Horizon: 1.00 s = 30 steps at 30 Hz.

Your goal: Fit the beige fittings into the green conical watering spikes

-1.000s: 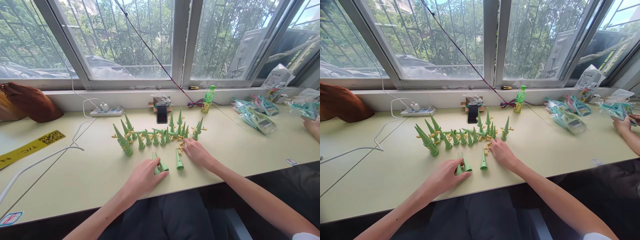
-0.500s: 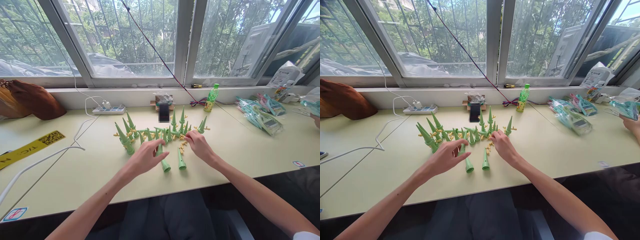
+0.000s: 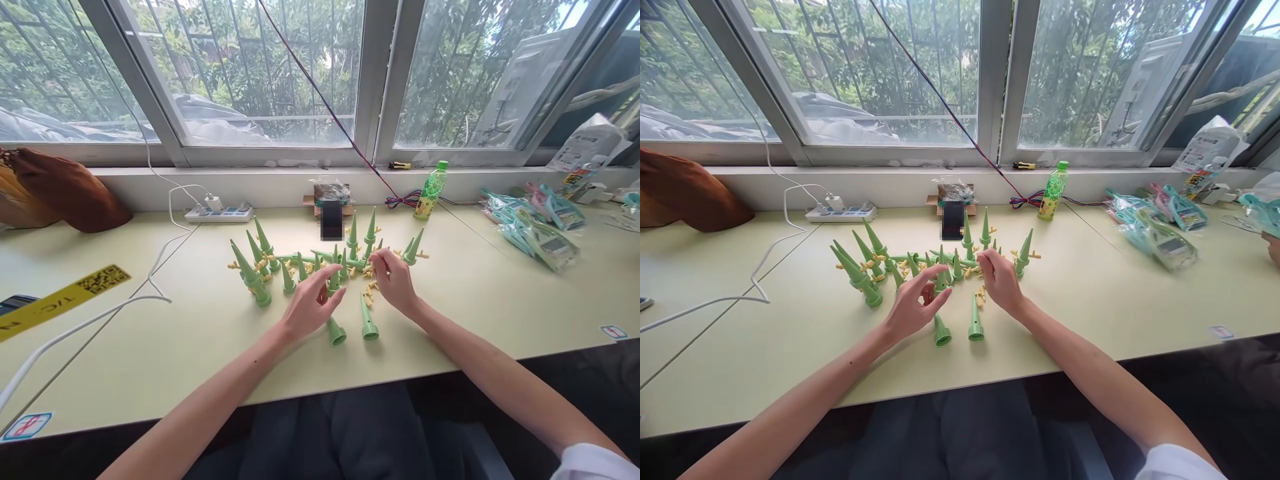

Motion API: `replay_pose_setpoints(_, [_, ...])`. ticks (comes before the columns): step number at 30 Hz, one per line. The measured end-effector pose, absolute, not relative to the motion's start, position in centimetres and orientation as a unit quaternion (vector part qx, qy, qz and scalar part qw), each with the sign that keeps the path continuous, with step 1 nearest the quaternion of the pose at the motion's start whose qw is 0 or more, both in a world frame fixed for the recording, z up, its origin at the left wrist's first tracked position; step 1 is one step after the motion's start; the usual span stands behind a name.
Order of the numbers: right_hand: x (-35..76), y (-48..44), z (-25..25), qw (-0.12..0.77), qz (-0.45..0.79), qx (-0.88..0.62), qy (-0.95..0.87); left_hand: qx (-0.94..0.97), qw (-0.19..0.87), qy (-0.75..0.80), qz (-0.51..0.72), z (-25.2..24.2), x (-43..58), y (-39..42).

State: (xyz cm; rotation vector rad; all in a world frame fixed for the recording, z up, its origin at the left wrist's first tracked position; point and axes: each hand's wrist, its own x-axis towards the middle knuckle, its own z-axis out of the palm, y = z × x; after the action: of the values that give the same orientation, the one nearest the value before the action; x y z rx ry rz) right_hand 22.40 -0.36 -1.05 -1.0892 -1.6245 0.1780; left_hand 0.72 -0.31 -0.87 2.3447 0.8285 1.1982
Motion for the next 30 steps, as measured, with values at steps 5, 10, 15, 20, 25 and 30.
replay_pose_setpoints(5, [22.7, -0.3, -1.6, 0.591, 0.186, -0.472, -0.627, 0.806, 0.273, 0.315, 0.42, -1.1, 1.3, -0.8])
replay_pose_setpoints(10, [22.1, -0.5, -1.4, 0.56, 0.238, -0.447, -0.656, 0.787, 0.312, 0.336, 0.413, -0.8, 1.8, -1.2])
replay_pose_setpoints(15, [21.7, -1.0, -1.0, 0.543, 0.253, -0.421, -0.681, 0.759, 0.381, 0.34, 0.403, -0.1, 1.9, -1.4])
replay_pose_setpoints(20, [21.6, -1.1, -0.7, 0.548, 0.257, -0.405, -0.685, 0.708, 0.466, 0.338, 0.408, 0.3, 1.9, -1.4])
replay_pose_setpoints(25, [21.9, -1.0, -0.4, 0.582, 0.241, -0.399, -0.667, 0.678, 0.487, 0.332, 0.439, 0.4, 1.9, -1.4])
replay_pose_setpoints(30, [22.3, -1.1, -0.2, 0.613, 0.223, -0.429, -0.625, 0.685, 0.47, 0.347, 0.436, 0.4, 1.8, -1.4])
